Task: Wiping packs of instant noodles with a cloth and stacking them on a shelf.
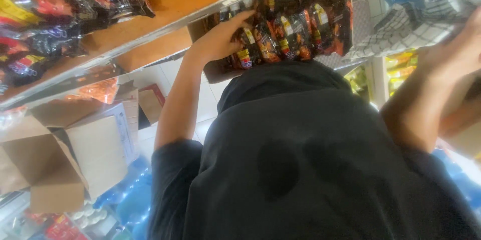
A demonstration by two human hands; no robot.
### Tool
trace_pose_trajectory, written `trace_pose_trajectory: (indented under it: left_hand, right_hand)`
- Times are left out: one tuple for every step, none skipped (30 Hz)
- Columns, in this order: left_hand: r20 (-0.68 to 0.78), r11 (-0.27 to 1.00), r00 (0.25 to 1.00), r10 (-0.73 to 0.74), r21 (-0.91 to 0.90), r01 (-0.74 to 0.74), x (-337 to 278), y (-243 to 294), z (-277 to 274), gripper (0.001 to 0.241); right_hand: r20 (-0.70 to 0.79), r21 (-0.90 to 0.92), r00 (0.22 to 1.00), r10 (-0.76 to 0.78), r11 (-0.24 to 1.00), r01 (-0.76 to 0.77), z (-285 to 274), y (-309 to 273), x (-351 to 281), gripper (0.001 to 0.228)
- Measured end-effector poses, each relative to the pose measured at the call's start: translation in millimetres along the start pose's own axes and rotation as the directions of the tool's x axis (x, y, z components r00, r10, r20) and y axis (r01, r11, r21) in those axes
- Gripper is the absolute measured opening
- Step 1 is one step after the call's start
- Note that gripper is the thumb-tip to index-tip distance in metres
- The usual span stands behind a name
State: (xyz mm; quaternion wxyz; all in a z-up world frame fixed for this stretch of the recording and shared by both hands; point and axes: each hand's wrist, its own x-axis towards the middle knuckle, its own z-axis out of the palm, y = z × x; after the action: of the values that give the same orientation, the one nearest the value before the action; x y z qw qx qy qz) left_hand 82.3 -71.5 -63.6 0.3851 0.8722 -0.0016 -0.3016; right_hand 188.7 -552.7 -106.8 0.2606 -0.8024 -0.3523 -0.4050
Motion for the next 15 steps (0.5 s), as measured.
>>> trace_pose_trajectory:
  left_hand:
    - [-0.001, 1.000, 1.000, 0.003, 0.002, -0.003, -3, -13, -2, 0.072]
    - [-0.032, 0.993, 0.993, 0.112, -0.038, -0.114, -5, -27, -4, 0.068]
    - [-0.066, 0.972, 0.974, 0.218, -0.079, -0.222, -9, -40, -2, 0.063]
    - [-0.065, 0.971, 0.974, 0.219, -0.081, -0.224, -13, -38, -4, 0.063]
    - [-0.051, 0.972, 0.974, 0.219, -0.079, -0.222, -19, -38, -6, 0.053]
    - [-0.037, 0.972, 0.975, 0.219, -0.077, -0.221, -25, -38, -9, 0.043]
    - [-0.039, 0.972, 0.974, 0.222, -0.074, -0.224, -26, -41, -9, 0.043]
    - [-0.051, 0.959, 0.961, 0.273, -0.070, -0.276, -26, -45, -9, 0.034]
    - [-0.064, 0.943, 0.945, 0.322, -0.065, -0.325, -27, -48, -9, 0.026]
    - [-0.066, 0.943, 0.944, 0.323, -0.063, -0.327, -25, -56, -4, 0.026]
    - [-0.060, 0.919, 0.932, 0.359, -0.151, -0.363, -24, -65, 3, 0.023]
    - [-0.056, 0.887, 0.918, 0.394, -0.239, -0.395, -23, -73, 10, 0.020]
    - [-0.052, 0.886, 0.917, 0.396, -0.239, -0.396, -24, -70, 14, 0.020]
    - [-0.050, 0.875, 0.928, 0.369, -0.318, -0.365, -25, -66, 17, 0.017]
    - [-0.047, 0.858, 0.938, 0.345, -0.389, -0.335, -24, -62, 17, 0.014]
  right_hand:
    - [-0.002, -0.003, 1.000, -0.001, 1.000, 0.001, 1, 1, -2, 0.034]
    - [0.012, -0.068, 1.000, 0.029, 0.997, -0.028, 2, 2, -4, 0.031]
    - [0.028, -0.133, 0.998, 0.059, 0.990, -0.055, 1, 4, -7, 0.029]
    - [0.031, -0.134, 0.998, 0.058, 0.989, -0.054, 0, 3, -12, 0.029]
    - [0.047, -0.226, 0.993, 0.106, 0.970, -0.093, 1, 2, -17, 0.026]
    - [0.058, -0.315, 0.986, 0.155, 0.940, -0.130, 2, 0, -21, 0.026]
    - [0.055, -0.317, 0.987, 0.154, 0.940, -0.129, 7, -3, -21, 0.026]
    - [-0.022, 0.221, 0.893, 0.450, 0.873, -0.435, 11, -6, -20, 0.018]
    - [0.093, 0.694, 0.719, 0.688, 0.473, -0.542, 16, -9, -20, 0.018]
    - [0.090, 0.696, 0.722, 0.686, 0.475, -0.539, 16, -29, 10, 0.018]
    - [0.160, 0.751, 0.652, 0.741, 0.337, -0.568, 15, -51, 39, 0.017]
    - [0.238, 0.791, 0.579, 0.780, 0.191, -0.581, 13, -72, 67, 0.017]
    - [0.235, 0.790, 0.578, 0.782, 0.193, -0.582, 18, -53, 37, 0.017]
    - [0.132, 0.714, 0.630, 0.765, 0.367, -0.596, 23, -33, 8, 0.013]
    - [0.030, 0.611, 0.686, 0.727, 0.529, -0.588, 30, -13, -20, 0.014]
